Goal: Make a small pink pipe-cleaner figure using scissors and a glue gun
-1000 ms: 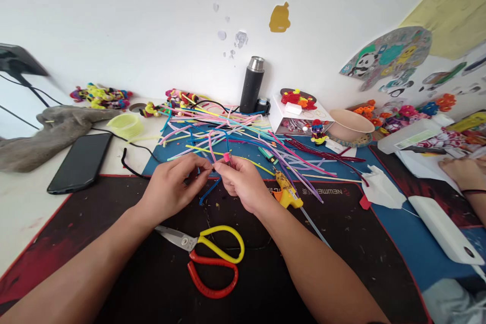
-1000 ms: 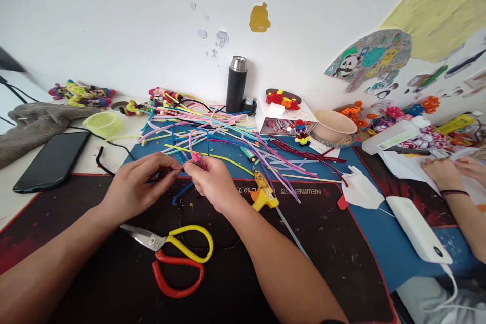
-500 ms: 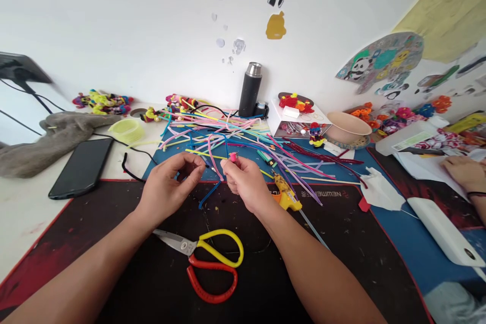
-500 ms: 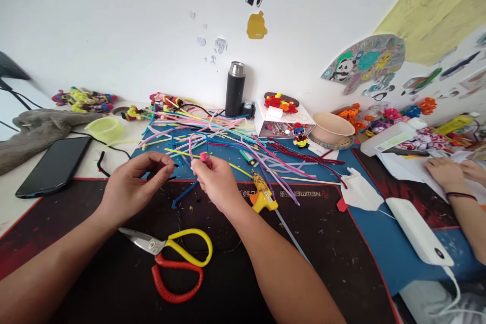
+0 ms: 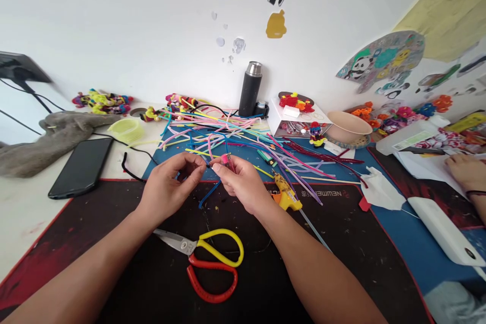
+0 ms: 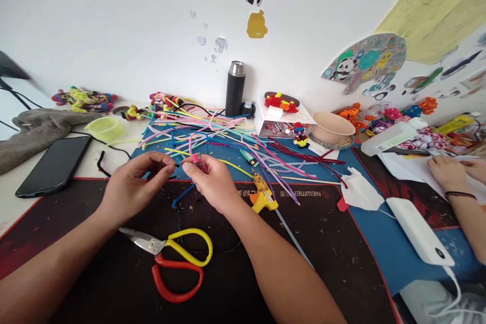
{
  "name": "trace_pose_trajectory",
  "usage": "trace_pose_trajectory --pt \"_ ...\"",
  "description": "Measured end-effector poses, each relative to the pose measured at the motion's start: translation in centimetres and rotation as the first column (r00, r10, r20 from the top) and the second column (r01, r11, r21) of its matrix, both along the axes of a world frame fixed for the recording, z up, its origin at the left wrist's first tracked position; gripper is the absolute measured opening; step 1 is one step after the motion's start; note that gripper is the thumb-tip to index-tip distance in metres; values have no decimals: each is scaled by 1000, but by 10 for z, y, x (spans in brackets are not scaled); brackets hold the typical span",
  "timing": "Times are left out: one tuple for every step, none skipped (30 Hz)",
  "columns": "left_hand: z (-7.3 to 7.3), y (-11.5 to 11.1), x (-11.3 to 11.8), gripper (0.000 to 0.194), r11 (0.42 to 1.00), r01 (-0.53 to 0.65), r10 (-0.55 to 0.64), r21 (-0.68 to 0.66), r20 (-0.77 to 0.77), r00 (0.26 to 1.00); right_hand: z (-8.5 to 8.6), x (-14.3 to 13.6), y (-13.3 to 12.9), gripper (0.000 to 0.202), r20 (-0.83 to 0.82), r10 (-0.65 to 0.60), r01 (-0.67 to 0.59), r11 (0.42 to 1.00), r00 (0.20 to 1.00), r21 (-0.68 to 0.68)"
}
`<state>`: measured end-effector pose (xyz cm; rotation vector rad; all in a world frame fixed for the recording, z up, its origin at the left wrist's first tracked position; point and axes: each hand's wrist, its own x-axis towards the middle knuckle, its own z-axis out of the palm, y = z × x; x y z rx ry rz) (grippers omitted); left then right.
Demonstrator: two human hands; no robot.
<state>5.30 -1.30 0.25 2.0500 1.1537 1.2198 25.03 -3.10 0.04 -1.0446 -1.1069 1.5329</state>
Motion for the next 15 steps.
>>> trace_pose_trajectory --pt "0 0 1 15 1000 0 0 -1 0 1000 0 0 0 45 -4 8 -8 1000 1000 4" --pt "0 -1 1 15 1000 1 -1 -1 -1 1000 0 0 0 43 -3 16 -16 1000 1000 7" --pt "0 -1 1 15 1000 0 0 -2 -2 1000 -1 0 0 42 1 23 -23 1000 1000 8" --pt "0 -1 2 15 1000 1 -1 -3 -5 1000 -1 0 0 41 6 29 -29 1000 1000 10" --pt "0 -1 2 15 1000 1 -1 -4 -6 1000 -2 -1 0 40 10 33 -33 999 999 12" --pt "0 -1 2 15 1000 1 -1 -7 -8 1000 -3 -1 -1 40 12 34 -35 999 999 15" --pt "-1 -1 2 15 1000 2 -2 -9 -11 1000 -4 -1 -1 41 15 32 -33 999 999 19" --pt "-1 -1 2 15 1000 4 -4 -11 -15 1000 -4 -1 -1 41 18 29 -29 999 999 21" --pt "-2 0 2 16 1000 7 -8 -14 -19 1000 -4 -1 -1 42 21 24 -25 999 999 23" --pt "-2 0 2 16 1000 12 -12 -16 -21 1000 -4 -1 -1 42 23 20 -20 1000 1000 23" --pt "-3 0 1 17 1000 17 -17 -22 -21 1000 -4 -1 -1 42 23 16 -17 1000 1000 21" --pt "-3 1 1 18 999 21 -21 -32 -18 1000 -4 0 -1 42 23 12 -13 1000 1000 17" --pt "-4 1 0 19 999 21 -21 -48 -10 1000 -3 0 -1 42 21 10 -10 1000 1000 12" --pt "-4 2 -1 20 998 18 -18 -66 1 1000 -2 0 -1 42 20 6 -6 1000 1000 6" --pt "-4 3 -1 22 996 13 -12 -86 14 1000 -2 0 -1 41 20 -1 1 1000 1000 -6"
